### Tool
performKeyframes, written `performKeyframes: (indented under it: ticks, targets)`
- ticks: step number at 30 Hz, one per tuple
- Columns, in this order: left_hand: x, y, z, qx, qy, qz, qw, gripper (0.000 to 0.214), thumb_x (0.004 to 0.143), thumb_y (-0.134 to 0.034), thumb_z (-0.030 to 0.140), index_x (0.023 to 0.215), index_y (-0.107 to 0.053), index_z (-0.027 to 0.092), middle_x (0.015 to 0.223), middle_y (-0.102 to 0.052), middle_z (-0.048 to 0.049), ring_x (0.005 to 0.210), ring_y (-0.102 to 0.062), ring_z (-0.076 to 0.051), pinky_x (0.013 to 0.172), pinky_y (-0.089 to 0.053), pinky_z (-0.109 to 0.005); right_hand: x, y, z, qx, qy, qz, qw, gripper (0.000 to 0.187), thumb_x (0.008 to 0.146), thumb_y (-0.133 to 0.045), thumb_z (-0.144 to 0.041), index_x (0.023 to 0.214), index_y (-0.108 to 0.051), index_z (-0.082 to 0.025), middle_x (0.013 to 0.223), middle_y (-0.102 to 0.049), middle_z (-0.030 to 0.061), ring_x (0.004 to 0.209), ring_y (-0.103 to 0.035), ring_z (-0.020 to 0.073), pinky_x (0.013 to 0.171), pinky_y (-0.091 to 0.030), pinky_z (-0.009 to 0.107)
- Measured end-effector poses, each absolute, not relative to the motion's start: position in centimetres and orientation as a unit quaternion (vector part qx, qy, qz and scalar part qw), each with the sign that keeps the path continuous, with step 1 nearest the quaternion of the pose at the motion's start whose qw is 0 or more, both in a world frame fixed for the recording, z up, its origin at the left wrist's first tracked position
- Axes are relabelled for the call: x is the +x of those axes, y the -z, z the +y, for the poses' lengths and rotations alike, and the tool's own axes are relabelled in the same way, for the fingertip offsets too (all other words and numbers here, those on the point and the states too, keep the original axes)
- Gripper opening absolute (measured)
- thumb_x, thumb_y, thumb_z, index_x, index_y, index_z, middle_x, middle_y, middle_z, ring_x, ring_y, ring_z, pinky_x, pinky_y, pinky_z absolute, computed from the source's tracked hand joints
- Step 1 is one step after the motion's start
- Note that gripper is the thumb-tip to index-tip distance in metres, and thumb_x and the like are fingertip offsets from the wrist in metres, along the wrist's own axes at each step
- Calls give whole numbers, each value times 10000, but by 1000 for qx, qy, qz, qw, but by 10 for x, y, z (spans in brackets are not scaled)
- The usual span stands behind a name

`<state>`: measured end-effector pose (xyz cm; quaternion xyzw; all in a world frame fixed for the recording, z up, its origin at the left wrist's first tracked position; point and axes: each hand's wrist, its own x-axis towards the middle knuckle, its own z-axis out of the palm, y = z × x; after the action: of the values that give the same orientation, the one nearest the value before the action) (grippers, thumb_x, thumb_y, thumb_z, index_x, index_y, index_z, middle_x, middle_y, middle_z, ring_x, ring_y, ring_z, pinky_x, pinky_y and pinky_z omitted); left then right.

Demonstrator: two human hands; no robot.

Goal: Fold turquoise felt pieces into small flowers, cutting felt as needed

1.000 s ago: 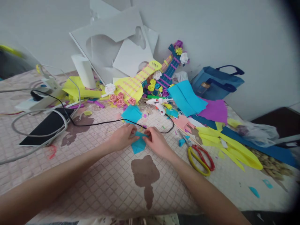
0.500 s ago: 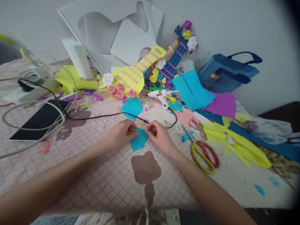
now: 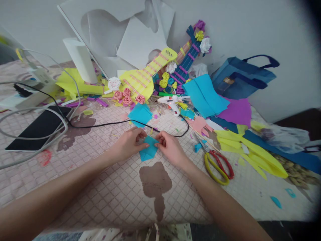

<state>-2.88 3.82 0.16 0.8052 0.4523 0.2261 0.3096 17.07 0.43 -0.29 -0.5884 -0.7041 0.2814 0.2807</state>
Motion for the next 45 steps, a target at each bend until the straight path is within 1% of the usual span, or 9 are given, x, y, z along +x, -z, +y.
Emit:
performKeyframes:
  ticks: [3,7,14,19,25,32,38,41,45]
  targets:
    - [-30,-4,39,789,-232,449,349,365,725,-672,423,974,-593,168,938,-625,-62,786,-595,-195,682,-480,-318,172,0,4,-559,-364,-664,338,71,772,-604,-197,769,-533,-203,656,-527,-40,572,-464,109,558,-373,254]
    - [-32,-15,41,704,-264,422,507,443,758,-640,470,1080,-564,175,1047,-655,-92,940,-618,-234,718,-504,-330,172,-3,3,-513,-504,-546,430,169,775,-629,-314,752,-503,-204,655,-481,-47,561,-439,95,509,-352,230]
    - [-33,-29,38,618,-253,422,613,357,728,-663,430,952,-603,159,827,-641,-24,676,-557,-126,555,-416,-236,168,-4,1,-447,-613,-379,529,250,688,-716,-350,746,-518,-209,690,-491,-50,573,-477,88,488,-403,218]
    - [-35,-23,41,601,-256,439,617,278,730,-650,412,727,-537,158,566,-466,52,506,-438,-74,477,-329,-200,168,-5,1,-430,-623,-395,521,258,684,-718,-371,747,-527,-210,717,-496,-38,636,-516,103,542,-450,228]
    - [-39,-22,45,659,-190,382,619,254,720,-670,388,709,-554,162,580,-522,39,524,-472,-84,496,-357,-207,174,-9,-1,-450,-624,-435,469,310,736,-679,-454,896,-565,-214,737,-530,-20,628,-496,108,542,-424,225]
    - [-38,-22,43,695,-165,362,598,282,749,-635,435,711,-599,158,575,-519,29,523,-449,-84,468,-343,-196,176,-6,-3,-480,-574,-538,389,214,752,-685,-366,778,-572,-186,655,-505,-41,539,-421,74,469,-326,199]
    - [-37,-22,41,701,-186,376,577,316,808,-581,444,678,-560,156,565,-480,31,512,-431,-80,470,-342,-200,175,-8,-5,-451,-578,-566,377,178,776,-655,-279,890,-538,-208,739,-532,-42,584,-460,78,524,-354,213]
    - [-36,-25,41,676,-194,394,592,309,818,-553,467,767,-570,163,624,-529,18,569,-498,-103,524,-410,-220,174,-6,-6,-451,-572,-555,403,199,801,-616,-269,956,-494,-241,710,-505,-61,554,-439,80,506,-339,211]
    - [-35,-24,42,632,-193,383,646,397,724,-667,386,1038,-537,180,774,-637,-6,686,-578,-138,627,-475,-268,174,-4,-5,-465,-533,-538,459,129,807,-589,-283,897,-505,-244,713,-473,-53,585,-445,91,517,-363,214]
